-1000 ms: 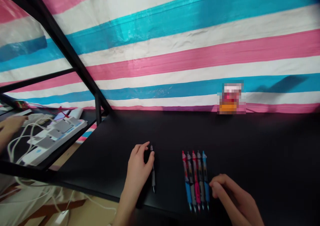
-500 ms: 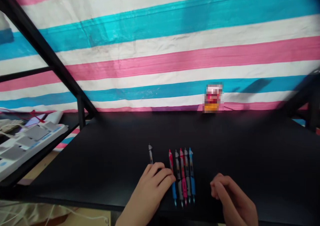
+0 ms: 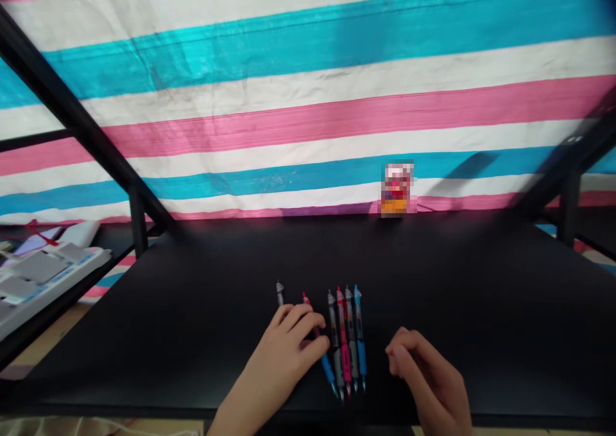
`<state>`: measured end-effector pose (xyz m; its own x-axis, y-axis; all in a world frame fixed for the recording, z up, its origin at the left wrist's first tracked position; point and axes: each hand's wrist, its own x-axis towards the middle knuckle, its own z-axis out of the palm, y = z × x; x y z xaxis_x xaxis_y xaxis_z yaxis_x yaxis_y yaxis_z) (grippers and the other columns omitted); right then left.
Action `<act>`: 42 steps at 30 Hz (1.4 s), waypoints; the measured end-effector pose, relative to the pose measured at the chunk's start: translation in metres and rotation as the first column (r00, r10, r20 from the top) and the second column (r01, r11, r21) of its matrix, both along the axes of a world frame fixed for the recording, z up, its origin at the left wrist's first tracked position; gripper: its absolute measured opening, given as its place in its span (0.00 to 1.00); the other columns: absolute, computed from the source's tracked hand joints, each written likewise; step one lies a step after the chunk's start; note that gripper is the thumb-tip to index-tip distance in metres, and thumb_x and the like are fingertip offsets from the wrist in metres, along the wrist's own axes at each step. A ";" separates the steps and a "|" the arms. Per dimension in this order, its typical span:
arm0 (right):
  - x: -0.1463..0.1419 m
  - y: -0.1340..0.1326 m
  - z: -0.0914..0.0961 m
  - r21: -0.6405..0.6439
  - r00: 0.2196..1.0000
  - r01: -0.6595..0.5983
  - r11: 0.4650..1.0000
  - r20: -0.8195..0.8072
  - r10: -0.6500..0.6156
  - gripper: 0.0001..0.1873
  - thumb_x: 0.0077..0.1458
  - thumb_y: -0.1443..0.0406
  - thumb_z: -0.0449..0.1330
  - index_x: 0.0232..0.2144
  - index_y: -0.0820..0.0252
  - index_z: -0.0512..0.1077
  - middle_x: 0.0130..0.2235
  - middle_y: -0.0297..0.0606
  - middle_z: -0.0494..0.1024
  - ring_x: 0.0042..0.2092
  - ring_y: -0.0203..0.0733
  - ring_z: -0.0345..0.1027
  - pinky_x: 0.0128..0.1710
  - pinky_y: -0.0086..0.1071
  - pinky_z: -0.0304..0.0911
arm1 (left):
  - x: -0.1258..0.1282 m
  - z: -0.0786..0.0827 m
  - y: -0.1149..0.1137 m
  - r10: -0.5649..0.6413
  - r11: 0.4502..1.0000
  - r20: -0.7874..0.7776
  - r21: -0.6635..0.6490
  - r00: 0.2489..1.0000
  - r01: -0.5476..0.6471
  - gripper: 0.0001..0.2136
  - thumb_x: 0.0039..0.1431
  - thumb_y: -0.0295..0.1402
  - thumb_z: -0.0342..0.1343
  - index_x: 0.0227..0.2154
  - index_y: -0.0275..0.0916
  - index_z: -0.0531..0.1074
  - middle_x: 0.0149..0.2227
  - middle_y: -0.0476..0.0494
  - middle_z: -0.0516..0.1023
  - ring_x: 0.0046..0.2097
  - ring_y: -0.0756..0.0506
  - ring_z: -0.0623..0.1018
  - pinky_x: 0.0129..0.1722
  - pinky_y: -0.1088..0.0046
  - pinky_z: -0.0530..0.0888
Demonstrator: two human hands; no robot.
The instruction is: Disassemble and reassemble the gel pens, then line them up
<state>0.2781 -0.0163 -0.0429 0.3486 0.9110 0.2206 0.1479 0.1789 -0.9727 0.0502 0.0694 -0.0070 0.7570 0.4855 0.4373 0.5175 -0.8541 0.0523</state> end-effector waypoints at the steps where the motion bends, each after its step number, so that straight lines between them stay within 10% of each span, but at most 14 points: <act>1: 0.000 0.000 0.000 0.005 1.000 -0.006 1.000 -0.008 0.006 0.17 0.71 0.59 0.56 0.28 0.55 0.72 0.26 0.31 0.66 0.29 0.39 0.61 0.31 0.32 0.56 | -0.002 -0.002 0.000 -0.005 1.000 0.031 0.023 1.000 0.004 0.17 0.67 0.15 0.49 0.41 0.43 0.77 0.46 0.43 0.84 0.50 0.41 0.79 0.54 0.58 0.72; 12: 0.002 0.009 0.000 0.076 0.938 -0.232 0.970 0.281 0.202 0.11 0.69 0.64 0.57 0.32 0.55 0.73 0.30 0.35 0.72 0.33 0.42 0.67 0.33 0.32 0.63 | 0.026 -0.011 -0.021 0.040 0.984 0.239 0.162 0.970 -0.081 0.19 0.67 0.18 0.52 0.50 0.47 0.78 0.38 0.48 0.86 0.44 0.43 0.81 0.69 0.47 0.58; 21: 0.004 0.006 0.000 -0.069 0.995 -0.094 0.993 0.031 0.097 0.26 0.75 0.55 0.50 0.23 0.56 0.66 0.28 0.32 0.68 0.28 0.38 0.63 0.30 0.30 0.56 | 0.009 -0.012 -0.018 0.107 0.991 0.358 0.039 0.927 -0.129 0.21 0.64 0.15 0.55 0.55 0.42 0.76 0.42 0.44 0.85 0.42 0.43 0.79 0.52 0.61 0.69; 34: 0.000 0.007 -0.003 -0.084 0.999 -0.040 0.996 0.019 0.042 0.08 0.64 0.59 0.63 0.37 0.49 0.83 0.29 0.31 0.76 0.30 0.40 0.69 0.33 0.30 0.61 | 0.002 -0.012 -0.023 0.174 0.974 0.526 -0.215 0.833 -0.068 0.11 0.69 0.26 0.53 0.50 0.43 0.75 0.32 0.47 0.79 0.31 0.45 0.75 0.36 0.66 0.71; 42: 0.004 0.006 -0.001 -0.107 0.990 -0.085 0.991 -0.118 0.072 0.28 0.73 0.53 0.52 0.22 0.57 0.66 0.26 0.32 0.66 0.28 0.37 0.58 0.30 0.31 0.52 | -0.001 -0.006 -0.024 0.239 0.947 0.679 -0.321 0.694 -0.012 0.10 0.63 0.21 0.60 0.39 0.44 0.78 0.32 0.50 0.83 0.35 0.48 0.82 0.40 0.76 0.79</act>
<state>0.2822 -0.0102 -0.0434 0.2923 0.9530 0.0795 0.0250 0.0755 -0.9968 0.0487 0.0449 -0.0127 0.2050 0.7343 0.6471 0.3315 -0.6742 0.6600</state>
